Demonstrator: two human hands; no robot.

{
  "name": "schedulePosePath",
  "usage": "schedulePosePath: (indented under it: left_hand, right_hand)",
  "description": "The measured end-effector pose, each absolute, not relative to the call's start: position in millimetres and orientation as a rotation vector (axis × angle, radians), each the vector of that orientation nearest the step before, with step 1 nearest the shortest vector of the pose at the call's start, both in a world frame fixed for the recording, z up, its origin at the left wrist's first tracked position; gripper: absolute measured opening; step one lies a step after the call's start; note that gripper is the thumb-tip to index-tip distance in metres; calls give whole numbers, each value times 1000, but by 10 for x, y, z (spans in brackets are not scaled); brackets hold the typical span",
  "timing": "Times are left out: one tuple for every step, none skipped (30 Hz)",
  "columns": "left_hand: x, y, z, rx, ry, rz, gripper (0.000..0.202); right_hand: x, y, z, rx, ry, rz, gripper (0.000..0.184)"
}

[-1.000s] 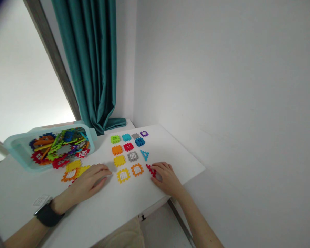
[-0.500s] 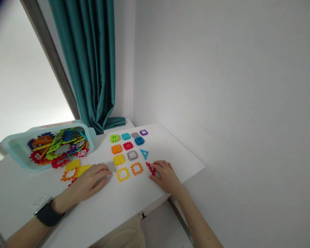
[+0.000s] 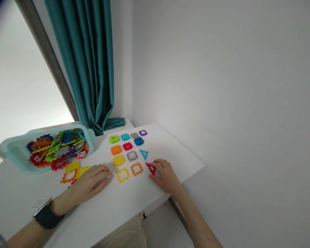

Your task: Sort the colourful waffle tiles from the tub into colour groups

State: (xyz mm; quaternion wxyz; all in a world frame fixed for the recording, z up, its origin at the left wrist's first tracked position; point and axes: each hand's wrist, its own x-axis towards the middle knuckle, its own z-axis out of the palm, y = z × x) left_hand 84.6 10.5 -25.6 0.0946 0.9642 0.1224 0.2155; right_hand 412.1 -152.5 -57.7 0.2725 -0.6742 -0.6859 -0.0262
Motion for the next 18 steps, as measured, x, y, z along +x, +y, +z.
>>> schedulePosePath:
  left_hand:
    - [841, 93, -216, 2864, 374, 633, 23]
    - [833, 83, -175, 2871, 382, 629, 23]
    - [822, 76, -136, 2880, 386, 622, 23]
    - [806, 74, -101, 2887, 390, 615, 23]
    - [784, 76, -70, 2893, 396, 607, 23]
    - [754, 82, -44, 2898, 408, 598, 23]
    - [715, 92, -23, 2901, 424, 591, 23]
    - [668, 106, -6, 2903, 445, 588, 22]
    - [611, 121, 9, 2904, 469, 589, 22]
    - [545, 137, 23, 2901, 493, 599, 22]
    - [471, 154, 36, 2896, 517, 611, 22]
    - [392, 171, 50, 2887, 546, 626, 22]
    - [308, 188, 64, 2876, 581, 638, 22]
    - [223, 205, 77, 2866, 623, 648, 21]
    - [137, 222, 88, 2854, 670, 662, 21]
    - [54, 240, 93, 2842, 718, 676, 20]
    - [-26, 259, 92, 2831, 765, 691, 20]
    - [-100, 278, 83, 2820, 804, 705, 21]
  right_hand:
    - [4096, -1512, -566, -1790, -1833, -80, 37]
    - [4061, -1491, -550, -1763, -1824, -84, 36]
    - [4014, -1460, -530, -1737, -1822, -80, 35]
    - [3954, -1418, -506, -1711, -1825, -70, 34]
    - [3883, -1367, -479, -1685, -1833, -57, 33]
    - [3801, -1306, -449, -1659, -1841, -43, 32]
    - [3709, -1238, -417, -1630, -1850, -27, 31]
    - [3610, -1165, -383, -1600, -1861, -10, 30]
    - [3505, -1088, -348, -1570, -1871, 5, 30]
    - [3397, -1009, -313, -1539, -1887, 19, 29]
    - [3285, -931, -279, -1508, -1910, 32, 29]
    - [3173, -854, -245, -1478, -1938, 45, 29]
    - [3061, -779, -213, -1448, -1971, 58, 29]
    - [2949, -706, -183, -1419, -2005, 73, 28]
    - [2840, -636, -157, -1390, -2038, 90, 28]
    - [2733, -569, -136, -1361, -2073, 112, 27]
    - [2630, -503, -119, -1332, -2109, 136, 27]
    - [2533, -439, -107, -1306, -2146, 157, 26]
